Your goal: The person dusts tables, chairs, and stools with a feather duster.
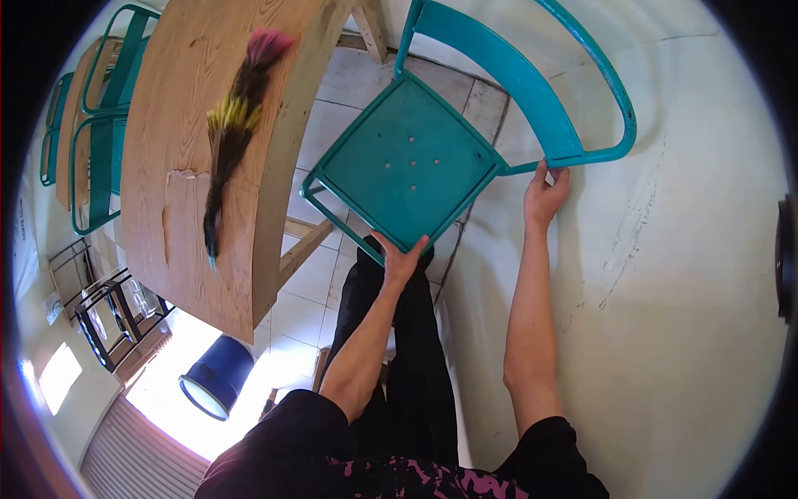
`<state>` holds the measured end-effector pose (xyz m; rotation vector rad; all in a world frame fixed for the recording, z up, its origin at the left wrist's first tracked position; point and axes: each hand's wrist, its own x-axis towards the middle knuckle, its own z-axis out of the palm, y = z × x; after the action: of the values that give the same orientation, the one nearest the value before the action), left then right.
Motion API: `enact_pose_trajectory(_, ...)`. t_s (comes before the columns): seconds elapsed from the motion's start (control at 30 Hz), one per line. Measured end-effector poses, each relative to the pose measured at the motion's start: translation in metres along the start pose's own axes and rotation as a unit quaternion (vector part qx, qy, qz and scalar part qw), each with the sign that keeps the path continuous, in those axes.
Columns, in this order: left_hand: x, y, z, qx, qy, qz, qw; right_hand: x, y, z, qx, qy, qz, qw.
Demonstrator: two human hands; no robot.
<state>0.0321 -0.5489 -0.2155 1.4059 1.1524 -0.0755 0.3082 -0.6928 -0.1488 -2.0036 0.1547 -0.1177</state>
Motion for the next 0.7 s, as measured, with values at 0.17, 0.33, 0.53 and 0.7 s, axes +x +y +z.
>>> enact_pose_trajectory(0.17,0.038,0.003,-0.036,0.127,0.056,0.041,0.989,-0.031,-0.002,-0.002,-0.054,0.048,-0.05,0.996)
enact_pose_trajectory(0.33,0.092,0.056,-0.078,0.177,0.056,0.063,0.981,-0.067,-0.002,-0.007,-0.018,0.055,-0.014,0.998)
enact_pose_trajectory(0.53,0.144,0.106,-0.093,0.272,0.107,0.024,0.956,-0.139,-0.004,0.0,0.018,0.058,0.063,0.996)
enact_pose_trajectory(0.7,0.127,0.095,-0.107,0.273,0.149,0.154,0.938,-0.187,-0.015,-0.002,0.069,-0.032,0.131,0.989)
